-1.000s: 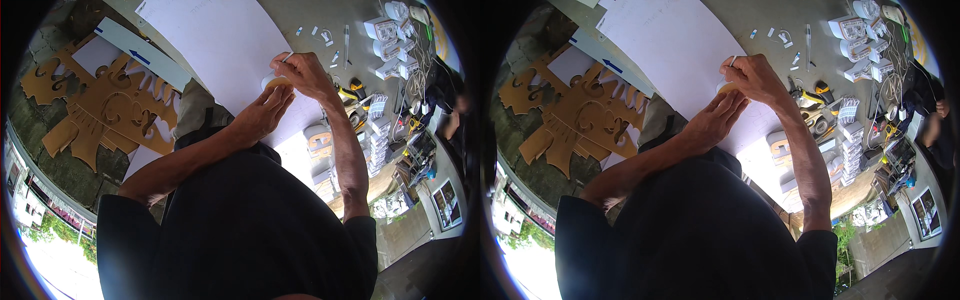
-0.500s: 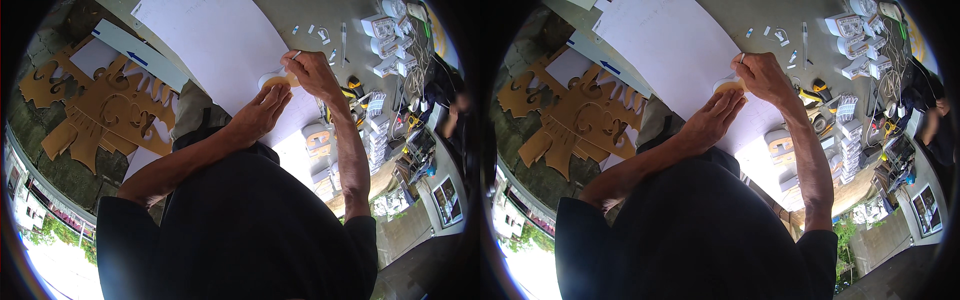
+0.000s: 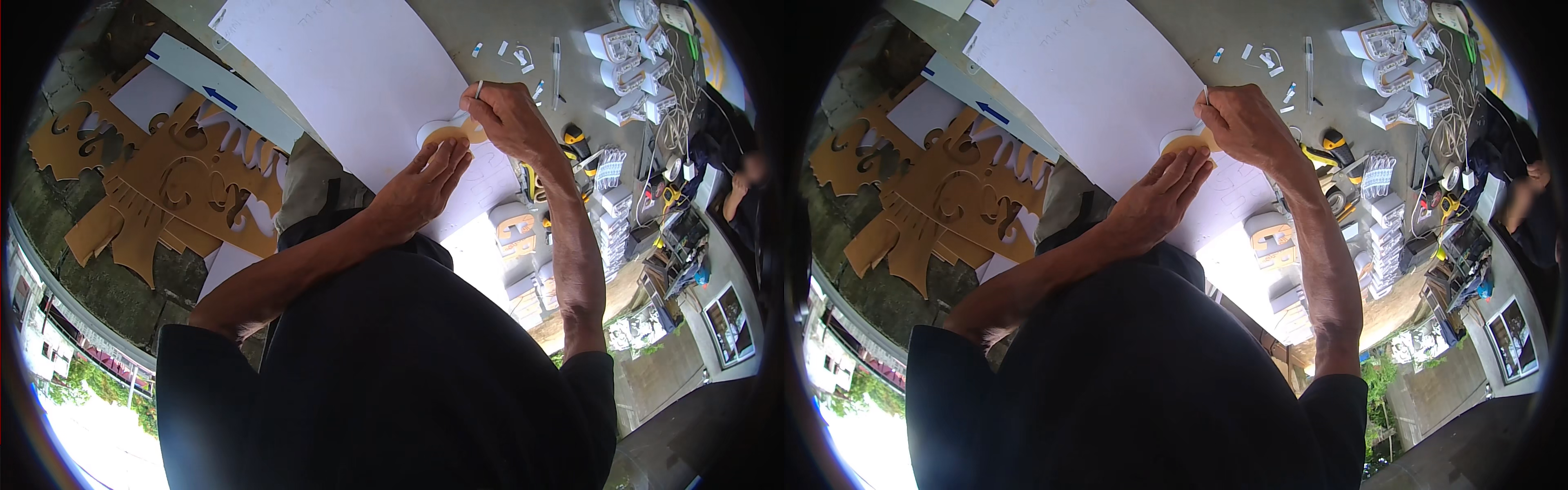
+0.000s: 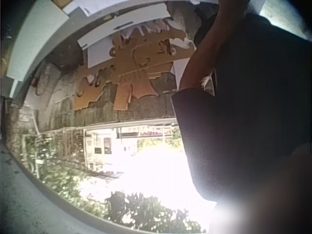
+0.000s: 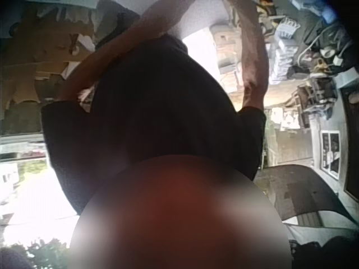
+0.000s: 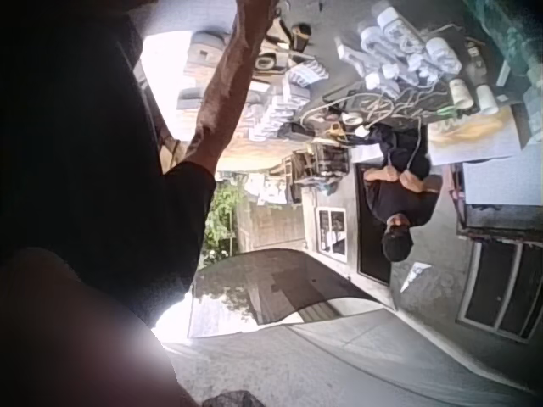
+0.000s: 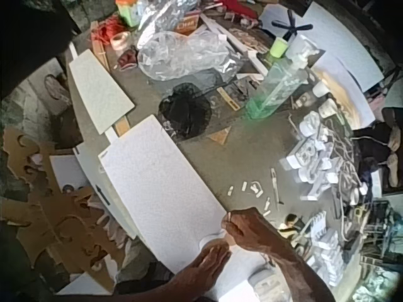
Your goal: The recorder is aligning, marking, and trimming foam/acrylic letters for a sign on a workshop table.
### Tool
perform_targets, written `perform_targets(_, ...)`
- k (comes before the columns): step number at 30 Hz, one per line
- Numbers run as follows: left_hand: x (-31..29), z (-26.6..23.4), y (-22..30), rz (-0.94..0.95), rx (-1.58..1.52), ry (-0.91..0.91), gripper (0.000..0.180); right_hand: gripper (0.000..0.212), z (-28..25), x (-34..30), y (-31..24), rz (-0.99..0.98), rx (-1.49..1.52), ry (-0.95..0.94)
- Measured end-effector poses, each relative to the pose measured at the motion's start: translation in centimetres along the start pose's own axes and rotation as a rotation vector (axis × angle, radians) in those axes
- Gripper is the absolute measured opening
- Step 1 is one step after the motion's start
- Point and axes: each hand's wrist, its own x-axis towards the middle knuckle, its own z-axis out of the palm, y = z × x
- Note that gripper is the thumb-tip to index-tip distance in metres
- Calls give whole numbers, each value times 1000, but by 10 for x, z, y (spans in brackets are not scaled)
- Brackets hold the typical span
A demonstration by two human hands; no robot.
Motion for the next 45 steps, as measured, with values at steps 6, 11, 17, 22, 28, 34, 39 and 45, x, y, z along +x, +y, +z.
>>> perform_targets(6, 0, 0, 0, 6, -22, -2, 63, 24, 6, 8, 4, -118, -44, 27)
perform_targets(11, 1, 1, 0, 6, -27, -1, 64, 23, 7, 23, 3, -145, -148, -57)
perform_targets(17, 1, 1, 0, 2, 8, 2, 64, 25, 1, 24, 8, -157, -146, -16)
perform_targets(22, 1, 4, 1, 1, -17, 14, 63, 24, -19, 17, 13, -82, -121, 62)
perform_targets(28, 1, 1, 0, 18, -33, -10, 66, 24, -43, -14, 14, -78, -108, 337)
perform_targets(34, 2, -2, -1, 23, -120, -29, 83, 23, 22, -68, 22, 311, 264, 402)
perform_targets(39, 4, -3, -2, 13, -139, -29, 88, 41, 57, -72, 22, 453, 366, 476)
perform_targets(45, 4, -5, -3, 18, -245, -7, 90, 59, 62, -70, 26, 550, 374, 417)
